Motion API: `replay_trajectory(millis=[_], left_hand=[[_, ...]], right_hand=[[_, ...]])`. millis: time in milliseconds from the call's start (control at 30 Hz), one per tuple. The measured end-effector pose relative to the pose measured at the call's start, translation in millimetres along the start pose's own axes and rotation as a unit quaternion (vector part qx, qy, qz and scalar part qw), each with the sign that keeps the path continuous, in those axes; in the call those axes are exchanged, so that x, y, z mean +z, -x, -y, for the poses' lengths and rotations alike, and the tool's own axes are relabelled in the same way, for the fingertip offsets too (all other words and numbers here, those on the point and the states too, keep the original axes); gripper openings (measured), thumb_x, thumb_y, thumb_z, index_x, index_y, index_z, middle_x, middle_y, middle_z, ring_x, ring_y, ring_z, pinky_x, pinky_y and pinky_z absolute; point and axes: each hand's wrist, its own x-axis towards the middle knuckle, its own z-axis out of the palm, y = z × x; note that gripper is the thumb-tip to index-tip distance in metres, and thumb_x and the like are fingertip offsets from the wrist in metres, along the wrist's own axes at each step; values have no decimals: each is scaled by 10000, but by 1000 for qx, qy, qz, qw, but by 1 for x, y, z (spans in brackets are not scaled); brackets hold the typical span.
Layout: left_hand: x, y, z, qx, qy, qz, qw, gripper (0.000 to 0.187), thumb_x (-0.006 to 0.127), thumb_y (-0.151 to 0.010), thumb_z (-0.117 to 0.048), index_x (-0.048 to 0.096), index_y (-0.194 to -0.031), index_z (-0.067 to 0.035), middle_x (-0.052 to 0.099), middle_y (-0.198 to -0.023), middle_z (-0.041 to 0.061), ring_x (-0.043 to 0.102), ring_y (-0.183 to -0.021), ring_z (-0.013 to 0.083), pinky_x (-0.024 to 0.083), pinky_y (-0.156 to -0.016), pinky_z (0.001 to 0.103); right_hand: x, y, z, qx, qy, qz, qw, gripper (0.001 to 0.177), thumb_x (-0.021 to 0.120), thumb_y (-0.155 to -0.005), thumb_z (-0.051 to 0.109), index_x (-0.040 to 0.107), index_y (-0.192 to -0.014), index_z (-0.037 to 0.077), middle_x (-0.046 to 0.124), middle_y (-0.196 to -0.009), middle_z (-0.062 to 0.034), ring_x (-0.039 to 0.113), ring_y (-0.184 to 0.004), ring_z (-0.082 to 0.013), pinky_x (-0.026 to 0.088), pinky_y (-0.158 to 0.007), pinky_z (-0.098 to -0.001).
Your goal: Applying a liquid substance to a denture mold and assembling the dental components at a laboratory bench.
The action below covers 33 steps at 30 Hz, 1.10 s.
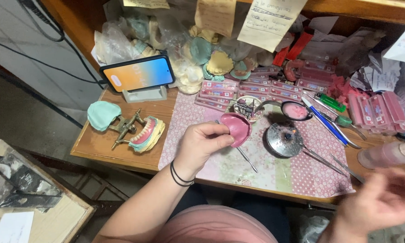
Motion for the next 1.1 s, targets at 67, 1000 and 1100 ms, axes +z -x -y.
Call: replay_trajectory(millis=[67, 1000, 1100], left_hand=[[-1, 1, 2, 6, 31, 17, 999, 252, 880, -747, 19, 814, -989, -1, 777, -903, 70, 704, -786, 137, 603, -707, 243], [-231, 104, -107, 233, -214, -271, 909, 259, 734, -877, -124, 546, -707, -177, 787, -1099, 26, 753, -1039, 165, 618, -964, 364], [-255, 84, -116, 186, -301, -253, 900, 761, 850, -798, -298, 527, -1471, -151, 638, -1159, 28, 634, -1159, 209, 501, -1113, 412]], right_hand=[[33, 6, 68, 77, -87, 61, 991, 302, 571, -1110, -264, 417, -1271, -60, 575, -1044, -294, 613, -742, -328, 605, -675, -403], [215, 73, 235, 171, -441, 349, 809, 867, 793, -722, 82, 437, -1511, 46, 550, -1499, -271, 592, -1384, -356, 498, -1215, -375], [220, 77, 232, 211, -386, 333, 834, 910, 781, -724, 84, 397, -1547, 22, 529, -1527, -275, 570, -1385, -311, 501, -1115, -317]])
